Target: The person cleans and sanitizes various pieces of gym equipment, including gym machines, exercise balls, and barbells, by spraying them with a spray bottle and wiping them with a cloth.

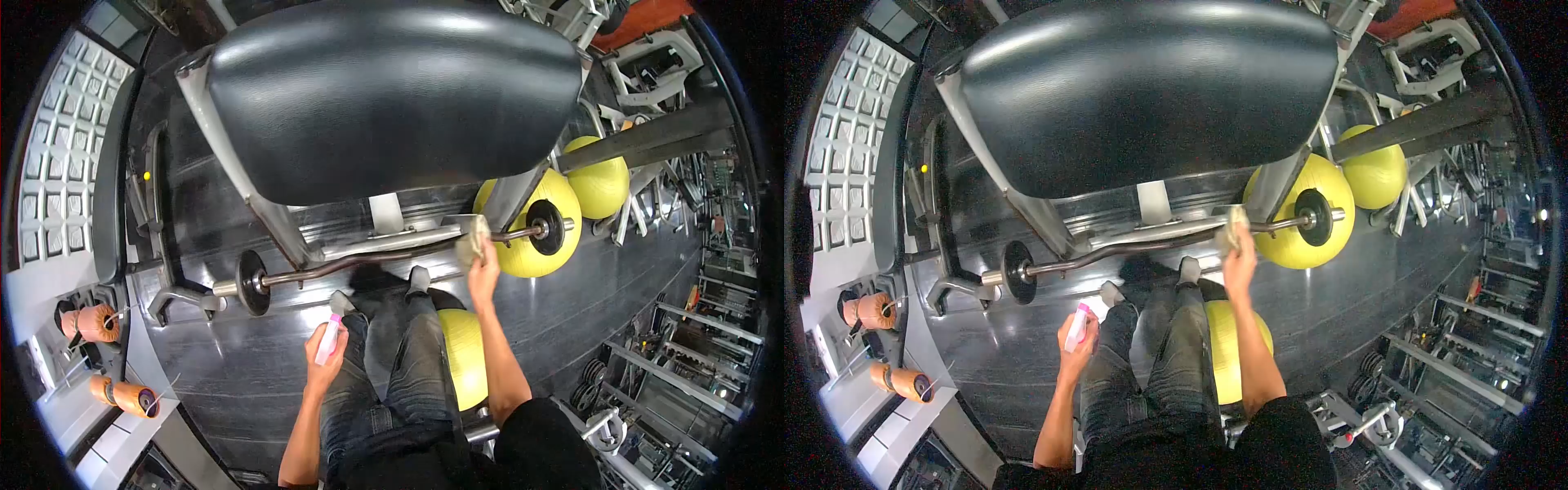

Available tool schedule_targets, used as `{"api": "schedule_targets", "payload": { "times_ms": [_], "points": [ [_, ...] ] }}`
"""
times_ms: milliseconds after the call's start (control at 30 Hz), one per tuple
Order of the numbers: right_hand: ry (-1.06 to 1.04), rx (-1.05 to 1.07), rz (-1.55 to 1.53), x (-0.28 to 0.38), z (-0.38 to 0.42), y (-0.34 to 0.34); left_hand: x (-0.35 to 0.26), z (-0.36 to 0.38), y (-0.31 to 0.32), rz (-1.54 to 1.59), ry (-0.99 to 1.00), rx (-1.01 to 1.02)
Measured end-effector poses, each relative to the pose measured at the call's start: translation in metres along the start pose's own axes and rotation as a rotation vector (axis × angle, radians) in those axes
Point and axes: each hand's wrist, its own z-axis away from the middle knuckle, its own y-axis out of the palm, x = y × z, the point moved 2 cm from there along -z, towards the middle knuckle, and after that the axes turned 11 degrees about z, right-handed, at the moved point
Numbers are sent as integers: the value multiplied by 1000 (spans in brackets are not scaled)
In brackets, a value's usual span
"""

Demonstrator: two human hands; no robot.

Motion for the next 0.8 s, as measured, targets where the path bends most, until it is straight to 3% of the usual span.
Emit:
{"api": "schedule_targets", "payload": {
  "times_ms": [33,100,167,200,333,400,500,567,633,667,700,800],
  "points": [
    [-42,-50,221,-12,-13,-13,-1,0,5,-8,-4,2],
    [-20,-22,310,-31,-26,-15,-3,-3,19,3,-76,32],
    [64,228,292,-24,-23,3,-6,-7,38,-19,-32,37],
    [-77,149,455,-21,-14,15,-8,-7,48,-32,7,40],
    [-160,204,418,-43,-12,16,-21,-12,95,-19,-38,55],
    [-363,351,435,-59,-23,-2,-34,-12,120,99,-176,43],
    [-311,445,445,-85,-46,-24,-18,-14,148,52,-64,76],
    [-276,365,470,-99,-55,-25,-17,-14,163,16,-69,94],
    [-53,229,324,-104,-57,-20,-21,-14,180,-20,-76,110],
    [83,352,238,-100,-54,-11,-24,-14,188,-27,-81,121],
    [-129,302,203,-83,-51,-13,-26,-14,195,-33,-86,130],
    [-297,243,144,-79,-39,-1,-33,-14,214,-30,-25,131]
  ]
}}
